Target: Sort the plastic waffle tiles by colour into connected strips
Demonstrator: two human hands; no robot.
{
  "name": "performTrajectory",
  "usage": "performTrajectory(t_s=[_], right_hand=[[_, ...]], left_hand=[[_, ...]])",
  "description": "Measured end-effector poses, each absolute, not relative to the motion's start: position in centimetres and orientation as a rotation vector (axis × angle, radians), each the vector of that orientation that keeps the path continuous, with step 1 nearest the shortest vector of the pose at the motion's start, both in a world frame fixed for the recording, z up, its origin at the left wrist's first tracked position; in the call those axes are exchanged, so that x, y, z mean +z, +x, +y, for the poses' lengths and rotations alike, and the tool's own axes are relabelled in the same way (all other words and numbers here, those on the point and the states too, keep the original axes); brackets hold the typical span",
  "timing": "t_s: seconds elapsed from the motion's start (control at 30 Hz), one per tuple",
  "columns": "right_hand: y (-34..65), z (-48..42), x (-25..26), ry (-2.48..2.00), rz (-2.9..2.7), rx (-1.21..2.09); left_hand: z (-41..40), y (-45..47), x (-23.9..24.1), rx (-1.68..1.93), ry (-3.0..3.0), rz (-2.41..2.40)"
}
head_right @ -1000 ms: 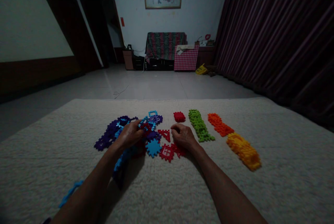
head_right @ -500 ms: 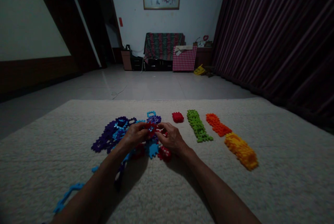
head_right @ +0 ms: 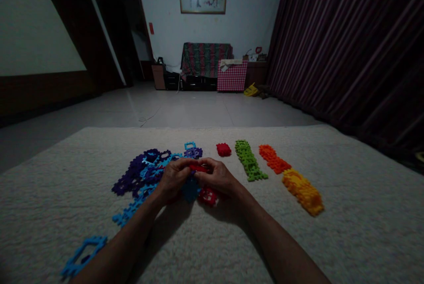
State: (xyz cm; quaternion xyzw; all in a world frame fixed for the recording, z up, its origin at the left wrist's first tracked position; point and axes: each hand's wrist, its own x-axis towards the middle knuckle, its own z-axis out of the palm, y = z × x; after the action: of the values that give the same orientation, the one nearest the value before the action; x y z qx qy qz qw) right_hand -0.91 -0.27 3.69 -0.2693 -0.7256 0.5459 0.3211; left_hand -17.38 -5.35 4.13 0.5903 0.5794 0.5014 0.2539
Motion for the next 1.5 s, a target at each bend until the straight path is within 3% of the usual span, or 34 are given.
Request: performTrajectory(t_s=[0.17,0.53,0.87,1.5], right_hand=[[-1.0,-0.4,4.2,-0.781,-1.956,1.208],[-1.5,-0.9,4.9,-0.961,-2.119,0.766],[1.3,4.5,0.7,-1.274,-1.9,0.083],[1.0,6.6,-1.5,-1.395,-1.734,0.11]], left_hand=[[-5.1,-17.2,3.5,1.473,1.802,1.601],[-5.3,-17.0,2.3,1.363,2.046,1.669],[-5.0,-16.5,1.0,1.462,1.964,1.822],[-5.1,-16.5,1.1,1.446,1.993,1.838]])
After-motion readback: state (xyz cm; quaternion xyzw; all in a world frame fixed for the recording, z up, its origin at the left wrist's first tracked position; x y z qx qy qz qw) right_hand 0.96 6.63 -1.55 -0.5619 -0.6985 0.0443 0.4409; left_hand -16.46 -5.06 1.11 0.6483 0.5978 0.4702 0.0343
